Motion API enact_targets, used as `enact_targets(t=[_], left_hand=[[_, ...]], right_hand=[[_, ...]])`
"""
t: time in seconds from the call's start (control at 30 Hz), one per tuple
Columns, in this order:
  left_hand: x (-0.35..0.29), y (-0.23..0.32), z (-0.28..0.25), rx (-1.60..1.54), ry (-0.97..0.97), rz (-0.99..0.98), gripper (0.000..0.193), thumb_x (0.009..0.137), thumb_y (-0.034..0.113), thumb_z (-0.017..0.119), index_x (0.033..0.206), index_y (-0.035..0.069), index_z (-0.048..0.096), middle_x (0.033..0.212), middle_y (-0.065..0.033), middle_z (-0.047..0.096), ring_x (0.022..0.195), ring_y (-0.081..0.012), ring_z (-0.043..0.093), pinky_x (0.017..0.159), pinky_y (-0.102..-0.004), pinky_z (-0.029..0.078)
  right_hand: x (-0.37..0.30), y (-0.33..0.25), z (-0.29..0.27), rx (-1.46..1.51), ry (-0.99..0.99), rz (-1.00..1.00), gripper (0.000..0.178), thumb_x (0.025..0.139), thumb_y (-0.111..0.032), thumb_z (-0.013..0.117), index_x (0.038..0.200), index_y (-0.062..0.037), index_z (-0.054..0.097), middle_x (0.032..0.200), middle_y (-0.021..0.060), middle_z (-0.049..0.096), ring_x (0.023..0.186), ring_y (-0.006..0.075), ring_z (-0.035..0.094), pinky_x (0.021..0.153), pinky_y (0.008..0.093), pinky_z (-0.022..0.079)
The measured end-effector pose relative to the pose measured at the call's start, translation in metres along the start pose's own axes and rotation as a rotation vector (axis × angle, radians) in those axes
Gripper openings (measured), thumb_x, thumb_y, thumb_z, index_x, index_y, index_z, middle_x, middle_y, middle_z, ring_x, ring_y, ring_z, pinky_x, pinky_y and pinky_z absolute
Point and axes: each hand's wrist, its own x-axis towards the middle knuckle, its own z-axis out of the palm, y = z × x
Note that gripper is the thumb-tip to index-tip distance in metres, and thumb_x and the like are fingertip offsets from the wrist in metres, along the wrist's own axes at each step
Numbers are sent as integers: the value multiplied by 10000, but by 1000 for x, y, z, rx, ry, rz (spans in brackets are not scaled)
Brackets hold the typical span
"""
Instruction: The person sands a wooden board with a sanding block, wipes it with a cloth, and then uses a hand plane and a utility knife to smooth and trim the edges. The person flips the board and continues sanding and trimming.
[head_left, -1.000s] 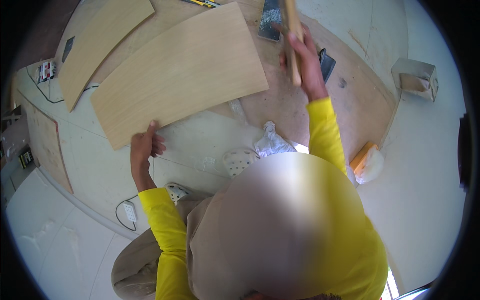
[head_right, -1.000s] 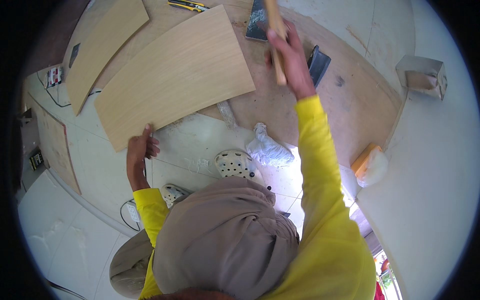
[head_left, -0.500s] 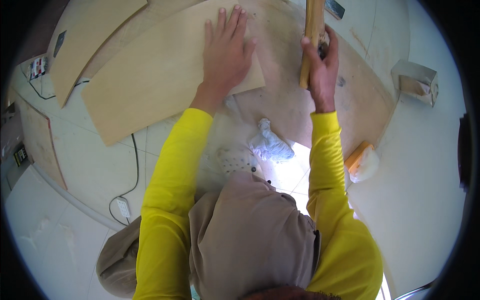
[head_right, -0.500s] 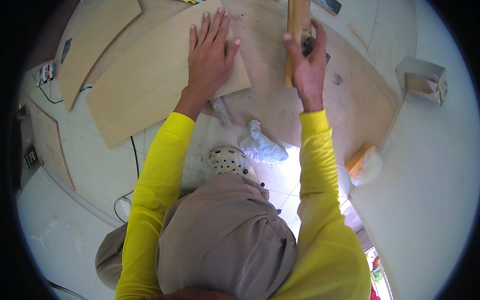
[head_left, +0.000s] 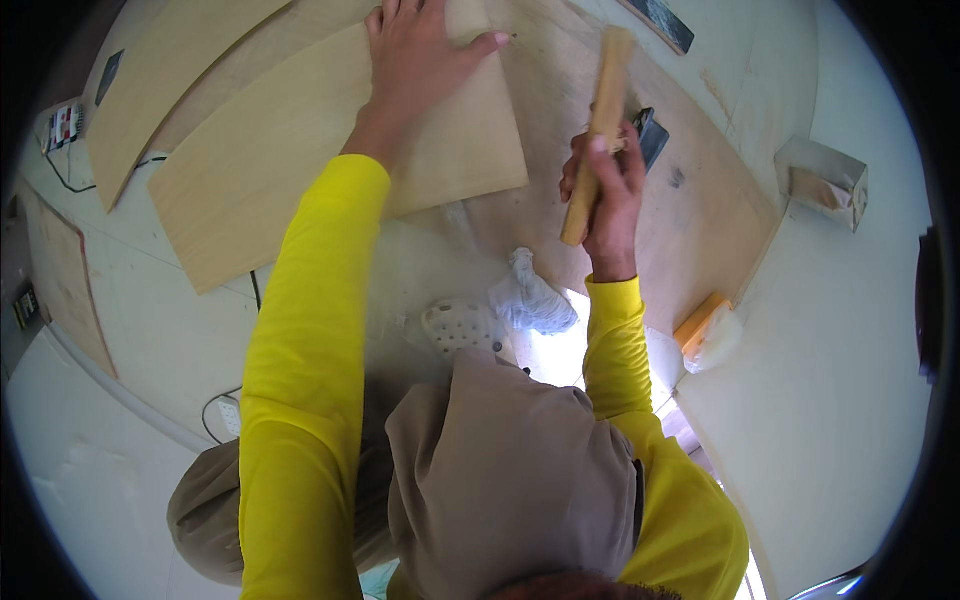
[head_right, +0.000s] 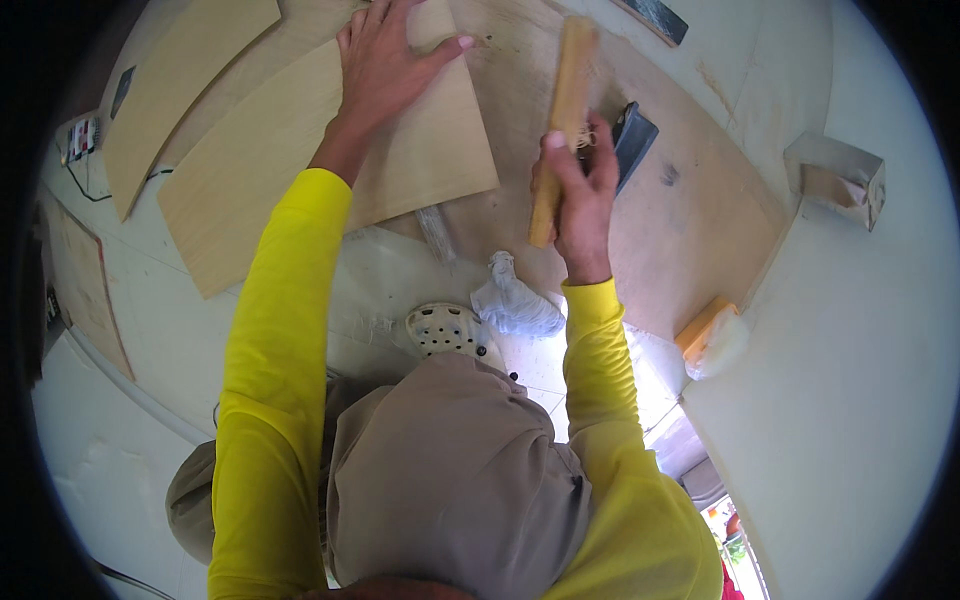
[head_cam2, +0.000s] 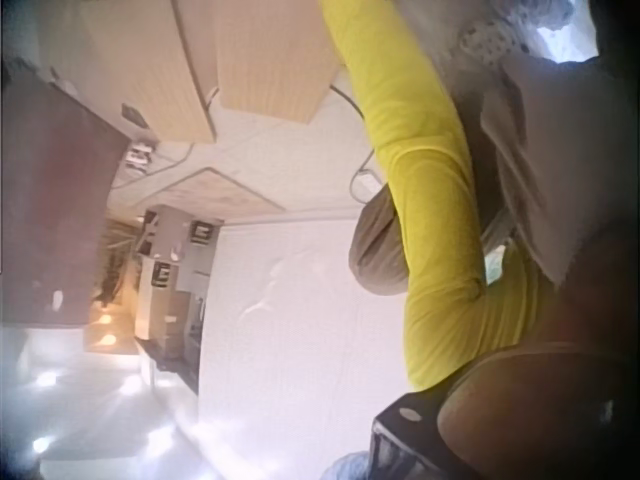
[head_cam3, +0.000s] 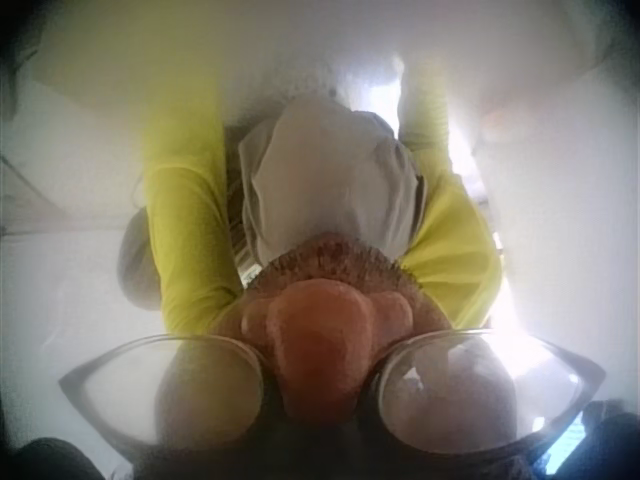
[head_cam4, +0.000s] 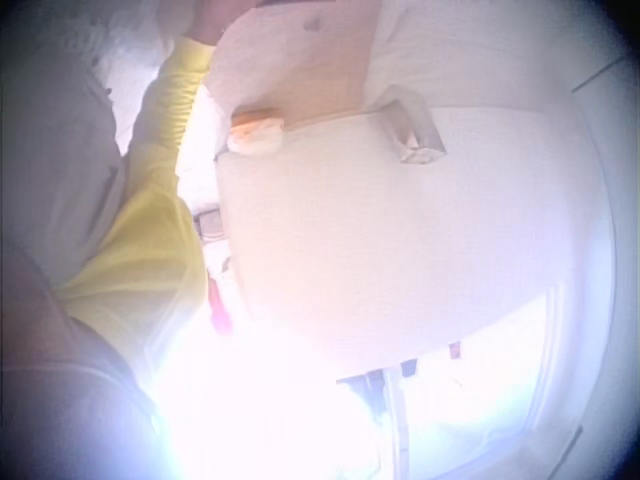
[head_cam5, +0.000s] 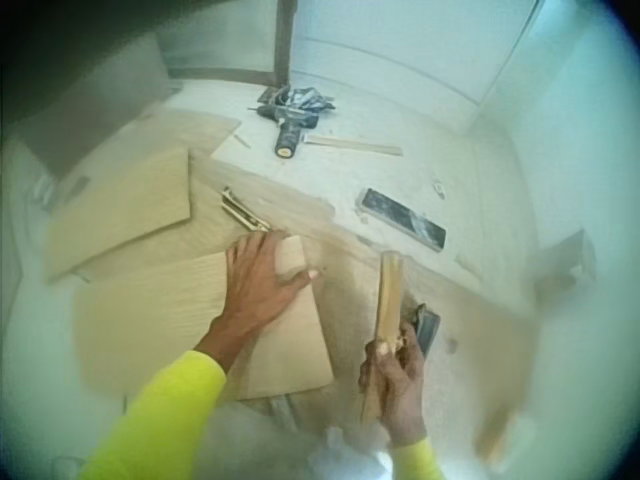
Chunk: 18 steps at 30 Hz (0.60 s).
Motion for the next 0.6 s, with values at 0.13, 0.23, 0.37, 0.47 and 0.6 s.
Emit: enact_targets(t=[0.13, 0.23, 0.37, 0.47, 0.6], left_hand=[[-1, 2, 6, -36, 52, -19, 658, 983, 447, 877, 1488, 75, 677, 1394, -179, 677, 1408, -405, 567, 1238, -565, 389], [-2, -3, 3, -73, 51, -27, 617, 975, 396, 870, 1470, 77, 687, 1384, -176, 686, 1402, -401, 570, 1237, -562, 386], [-4, -5, 6, -93, 86, 12, 578, 969, 344, 852, 1454, 71, 695, 1393, -174, 691, 1400, -393, 573, 1233, -560, 383], [-2, -2, 6, -97, 76, -7, 561, 982, 344, 841, 1449, 67, 699, 1401, -173, 697, 1394, -391, 579, 1234, -558, 384], [0, -2, 8, -112, 138, -46, 423, 1065, 304, 757, 1393, 39, 732, 1355, -185, 729, 1360, -392, 604, 1229, -553, 397]], right_hand=[[23, -40, -2, -18, -59, -325, 539, 1050, -237, 887, 1517, -39, 704, 1321, 74, 779, 1013, 132, 682, 942, 287, 548], [36, -64, -13, -616, 1, -542, 515, 1025, -156, 918, 1499, -75, 737, 1286, 60, 801, 959, 102, 687, 872, 253, 531], [37, -88, 4, -483, -61, -415, 649, 1058, -150, 872, 1652, -166, 610, 1324, 126, 811, 925, 165, 741, 909, 340, 636], [48, -81, 14, 62, -260, -228, 668, 1159, -257, 742, 1761, -175, 465, 1372, 199, 779, 1036, 263, 780, 953, 379, 673], [57, -57, 27, 297, -291, -113, 653, 1146, -240, 701, 1740, -206, 431, 1410, 247, 717, 1113, 333, 778, 980, 437, 678]])
